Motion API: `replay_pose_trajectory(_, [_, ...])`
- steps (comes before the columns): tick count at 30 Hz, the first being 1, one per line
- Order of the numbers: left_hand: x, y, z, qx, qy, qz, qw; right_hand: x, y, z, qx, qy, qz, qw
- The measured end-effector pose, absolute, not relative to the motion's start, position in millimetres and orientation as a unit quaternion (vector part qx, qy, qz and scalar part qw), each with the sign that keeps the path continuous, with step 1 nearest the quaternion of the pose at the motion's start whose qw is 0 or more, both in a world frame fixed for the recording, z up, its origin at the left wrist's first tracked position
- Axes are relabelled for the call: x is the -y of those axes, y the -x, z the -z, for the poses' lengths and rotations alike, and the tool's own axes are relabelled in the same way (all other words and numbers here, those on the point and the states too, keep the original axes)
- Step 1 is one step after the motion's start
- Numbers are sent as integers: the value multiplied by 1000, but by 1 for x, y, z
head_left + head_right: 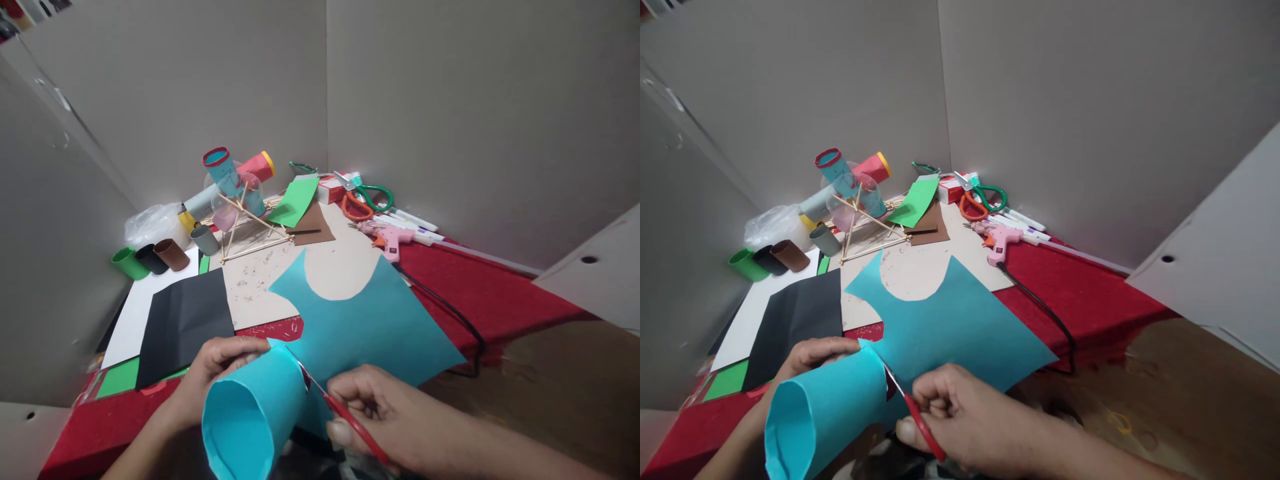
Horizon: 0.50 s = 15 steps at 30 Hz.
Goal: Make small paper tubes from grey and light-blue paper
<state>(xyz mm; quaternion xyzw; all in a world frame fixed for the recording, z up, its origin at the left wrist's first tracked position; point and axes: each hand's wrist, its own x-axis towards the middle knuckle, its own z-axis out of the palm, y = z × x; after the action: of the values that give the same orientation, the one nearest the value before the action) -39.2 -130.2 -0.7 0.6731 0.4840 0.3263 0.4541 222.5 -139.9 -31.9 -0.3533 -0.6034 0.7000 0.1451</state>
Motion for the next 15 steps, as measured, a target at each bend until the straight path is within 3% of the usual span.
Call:
replay_pose_trajectory(7, [103,38,-10,-489,-653,-285,503,120,-229,29,581,359,-714,157])
replay_pose_trajectory(15, [82,35,-2,-500,-543,-341,583,99,-219,24,580,364,-700,202])
